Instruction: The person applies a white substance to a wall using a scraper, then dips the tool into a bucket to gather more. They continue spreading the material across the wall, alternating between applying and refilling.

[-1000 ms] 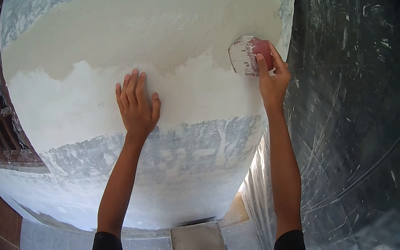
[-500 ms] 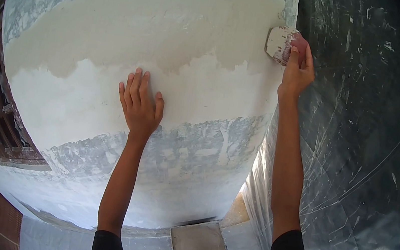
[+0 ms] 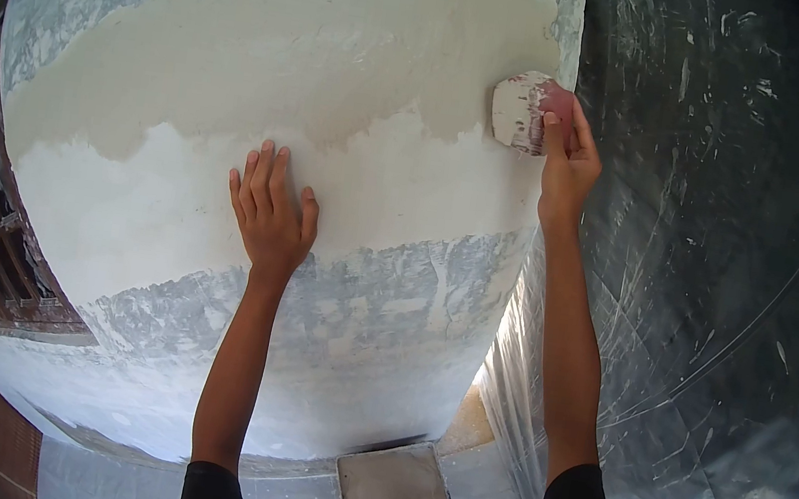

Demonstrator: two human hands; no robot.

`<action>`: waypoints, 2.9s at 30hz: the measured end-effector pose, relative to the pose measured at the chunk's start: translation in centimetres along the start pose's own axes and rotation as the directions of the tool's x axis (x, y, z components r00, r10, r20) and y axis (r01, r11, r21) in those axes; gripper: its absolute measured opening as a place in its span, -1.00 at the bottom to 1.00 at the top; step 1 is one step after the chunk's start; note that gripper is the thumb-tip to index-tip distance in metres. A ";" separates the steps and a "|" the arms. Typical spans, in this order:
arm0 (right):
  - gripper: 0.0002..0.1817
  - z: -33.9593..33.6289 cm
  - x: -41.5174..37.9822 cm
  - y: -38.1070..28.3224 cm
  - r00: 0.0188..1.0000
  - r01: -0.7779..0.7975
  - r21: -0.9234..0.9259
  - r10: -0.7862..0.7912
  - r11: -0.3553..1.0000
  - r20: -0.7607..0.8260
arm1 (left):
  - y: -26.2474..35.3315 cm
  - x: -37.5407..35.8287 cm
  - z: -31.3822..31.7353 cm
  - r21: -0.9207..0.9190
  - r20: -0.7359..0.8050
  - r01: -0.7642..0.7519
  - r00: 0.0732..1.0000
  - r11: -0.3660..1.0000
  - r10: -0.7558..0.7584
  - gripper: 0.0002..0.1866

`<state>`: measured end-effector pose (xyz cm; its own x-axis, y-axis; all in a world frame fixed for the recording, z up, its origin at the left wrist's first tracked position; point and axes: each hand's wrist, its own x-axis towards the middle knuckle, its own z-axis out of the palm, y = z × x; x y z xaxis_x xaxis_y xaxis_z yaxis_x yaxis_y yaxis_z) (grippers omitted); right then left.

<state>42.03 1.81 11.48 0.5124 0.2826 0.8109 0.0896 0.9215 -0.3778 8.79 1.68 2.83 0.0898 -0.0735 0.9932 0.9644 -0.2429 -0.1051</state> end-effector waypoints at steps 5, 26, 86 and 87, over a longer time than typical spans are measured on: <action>-0.48 -1.1 1.4 1.6 0.990 0.041 -0.157 -0.061 0.987 -0.129 | -0.1 -0.1 -0.1 0.001 0.008 0.001 1.000 1.000 -0.001 -0.42; -0.50 0.5 0.4 1.0 0.995 0.016 -0.124 -0.027 0.992 -0.091 | -0.1 -0.2 -0.1 -0.001 0.011 -0.003 1.000 1.000 0.003 -0.41; -0.52 -1.3 1.0 1.0 0.978 0.024 0.158 0.009 0.987 -0.207 | 0.1 0.0 -0.2 0.032 0.002 0.008 1.000 0.999 -0.008 -0.45; -0.52 -1.2 0.5 1.0 0.978 0.025 0.158 0.008 0.987 -0.206 | 0.0 -0.1 -0.2 0.018 0.010 0.005 1.000 1.000 -0.005 -0.44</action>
<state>43.43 2.52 11.03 0.6783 0.2293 0.6981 -0.0334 0.9587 -0.2823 8.78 1.50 2.69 0.0874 -0.0631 0.9942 0.9692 -0.2254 -0.0995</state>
